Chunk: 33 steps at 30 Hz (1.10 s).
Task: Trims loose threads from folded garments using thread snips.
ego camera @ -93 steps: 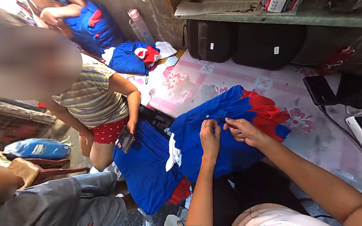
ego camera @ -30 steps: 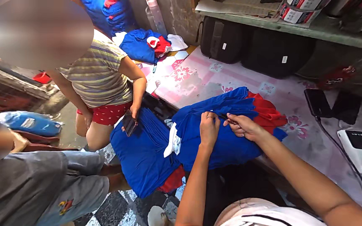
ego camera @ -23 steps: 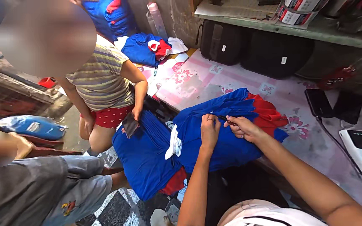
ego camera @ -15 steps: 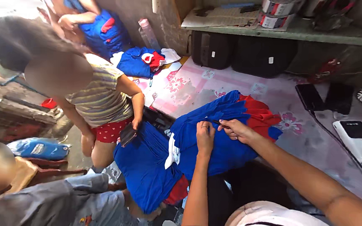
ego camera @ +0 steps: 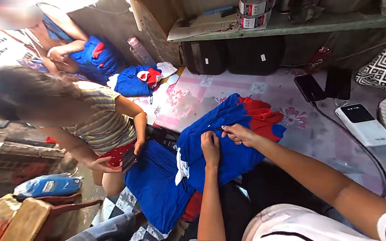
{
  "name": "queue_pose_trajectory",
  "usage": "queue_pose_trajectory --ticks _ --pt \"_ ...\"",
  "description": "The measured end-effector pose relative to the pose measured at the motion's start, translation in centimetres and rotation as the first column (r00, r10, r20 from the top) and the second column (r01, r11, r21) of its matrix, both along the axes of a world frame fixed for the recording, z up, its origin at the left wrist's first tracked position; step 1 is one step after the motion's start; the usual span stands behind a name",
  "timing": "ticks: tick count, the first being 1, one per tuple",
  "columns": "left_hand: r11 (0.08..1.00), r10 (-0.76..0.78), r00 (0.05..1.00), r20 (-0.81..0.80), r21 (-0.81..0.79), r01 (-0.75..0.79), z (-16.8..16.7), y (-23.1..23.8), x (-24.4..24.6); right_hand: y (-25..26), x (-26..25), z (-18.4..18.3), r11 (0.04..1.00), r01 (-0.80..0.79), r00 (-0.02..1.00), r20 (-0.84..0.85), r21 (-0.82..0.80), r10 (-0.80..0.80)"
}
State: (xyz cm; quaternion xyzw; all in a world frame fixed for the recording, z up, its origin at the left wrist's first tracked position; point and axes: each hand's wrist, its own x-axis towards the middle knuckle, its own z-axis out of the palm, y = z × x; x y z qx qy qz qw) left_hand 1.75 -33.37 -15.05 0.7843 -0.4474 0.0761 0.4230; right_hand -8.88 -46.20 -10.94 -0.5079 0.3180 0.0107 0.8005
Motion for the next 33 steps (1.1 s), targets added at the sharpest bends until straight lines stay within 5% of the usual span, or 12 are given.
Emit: queue_pose_trajectory --ticks 3,6,9,12,14,17,20,23,28,33 --pt "0.999 0.047 0.998 -0.041 0.015 -0.047 0.8 -0.5 -0.1 -0.2 -2.0 1.2 0.997 -0.072 0.992 0.108 -0.013 0.073" --pt "0.995 0.043 0.997 -0.061 0.094 -0.037 1.3 -1.5 0.4 -1.4 -6.1 3.0 0.958 0.162 0.977 0.173 -0.236 -0.122" --pt "0.996 0.042 0.999 -0.020 0.080 -0.041 0.5 -2.1 0.7 -6.4 -12.0 1.1 0.618 0.451 0.856 0.116 -0.644 -0.503" --pt "0.998 0.055 0.997 0.047 0.013 -0.056 -0.5 -2.4 0.7 -10.4 -16.4 0.4 0.509 0.538 0.690 0.004 -0.672 -0.724" --pt "0.997 0.073 0.995 0.071 -0.015 -0.072 -0.7 -2.5 0.5 -10.0 -16.2 1.6 0.556 0.576 0.690 -0.008 -0.600 -0.723" --pt "0.996 0.085 0.992 0.097 -0.028 -0.083 -0.7 -2.3 0.3 -6.4 -12.5 3.9 0.711 0.474 0.843 0.034 -0.519 -0.537" --pt "0.999 0.037 0.994 0.101 0.003 -0.037 -0.6 -1.8 0.7 -2.1 -7.4 5.3 0.872 0.211 0.977 0.098 -0.441 -0.187" --pt "0.999 0.036 0.999 0.036 0.017 -0.037 -0.2 -1.1 0.7 0.6 -2.7 4.2 0.939 -0.027 0.990 0.118 -0.342 0.071" --pt "1.000 0.018 0.989 -0.149 -0.021 -0.021 -0.6 0.3 0.7 -0.8 1.2 -0.3 0.952 -0.025 0.999 0.030 -0.304 0.035" --pt "0.996 -0.037 0.966 -0.257 -0.083 0.016 -0.9 0.8 1.3 -0.8 -0.5 1.5 0.980 -0.063 0.998 0.016 -0.189 0.067"
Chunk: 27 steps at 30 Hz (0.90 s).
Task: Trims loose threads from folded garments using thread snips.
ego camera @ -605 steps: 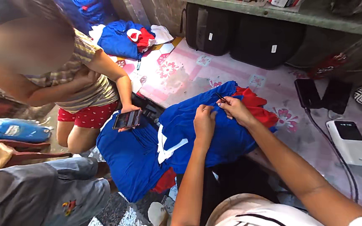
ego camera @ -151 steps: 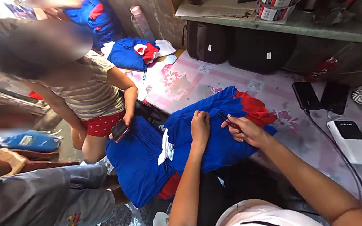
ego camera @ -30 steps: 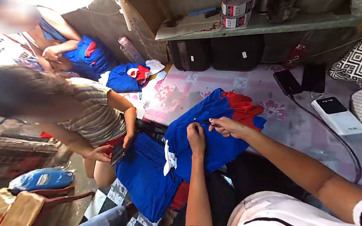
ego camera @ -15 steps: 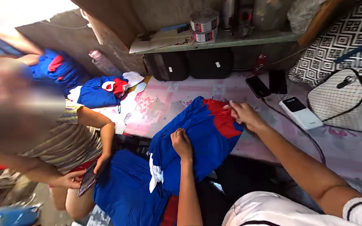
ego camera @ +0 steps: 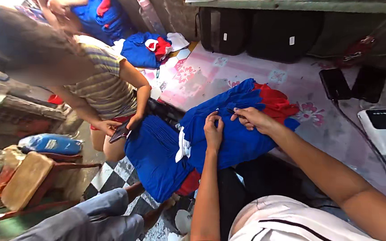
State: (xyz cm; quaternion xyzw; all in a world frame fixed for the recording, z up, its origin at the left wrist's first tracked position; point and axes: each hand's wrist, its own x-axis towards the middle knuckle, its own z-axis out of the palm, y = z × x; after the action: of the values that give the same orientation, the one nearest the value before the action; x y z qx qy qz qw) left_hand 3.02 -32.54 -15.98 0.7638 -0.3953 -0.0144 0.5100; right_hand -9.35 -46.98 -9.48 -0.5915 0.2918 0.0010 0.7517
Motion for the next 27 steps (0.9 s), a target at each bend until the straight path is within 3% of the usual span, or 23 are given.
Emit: queue_pose_trajectory --ticks 9,14,16,21,24,27 --pt "0.998 -0.023 0.990 -0.141 -0.059 0.014 -0.1 0.0 0.1 0.1 1.3 -0.3 0.991 -0.046 0.989 -0.133 0.125 0.062" --pt "0.997 -0.010 0.998 -0.066 -0.078 0.004 -0.3 -0.3 0.0 0.3 1.0 0.8 1.000 -0.021 0.985 -0.171 -0.023 0.016" --pt "1.000 0.017 1.000 0.011 -0.026 -0.017 -0.3 -0.9 0.0 0.2 0.4 1.4 0.997 -0.024 0.989 -0.144 -0.079 0.012" --pt "0.986 0.158 0.970 0.187 0.014 -0.163 -0.5 -2.7 0.0 0.1 0.5 0.5 1.000 -0.002 1.000 -0.025 -0.026 0.001" --pt "0.990 0.134 0.976 0.172 0.009 -0.138 -0.4 -2.6 0.1 -0.7 0.6 -1.6 0.999 0.052 0.998 0.037 0.002 -0.052" --pt "0.995 0.104 0.984 0.144 -0.006 -0.104 -0.1 -1.8 0.4 -0.7 0.5 -2.1 1.000 0.009 0.996 0.094 0.003 -0.010"
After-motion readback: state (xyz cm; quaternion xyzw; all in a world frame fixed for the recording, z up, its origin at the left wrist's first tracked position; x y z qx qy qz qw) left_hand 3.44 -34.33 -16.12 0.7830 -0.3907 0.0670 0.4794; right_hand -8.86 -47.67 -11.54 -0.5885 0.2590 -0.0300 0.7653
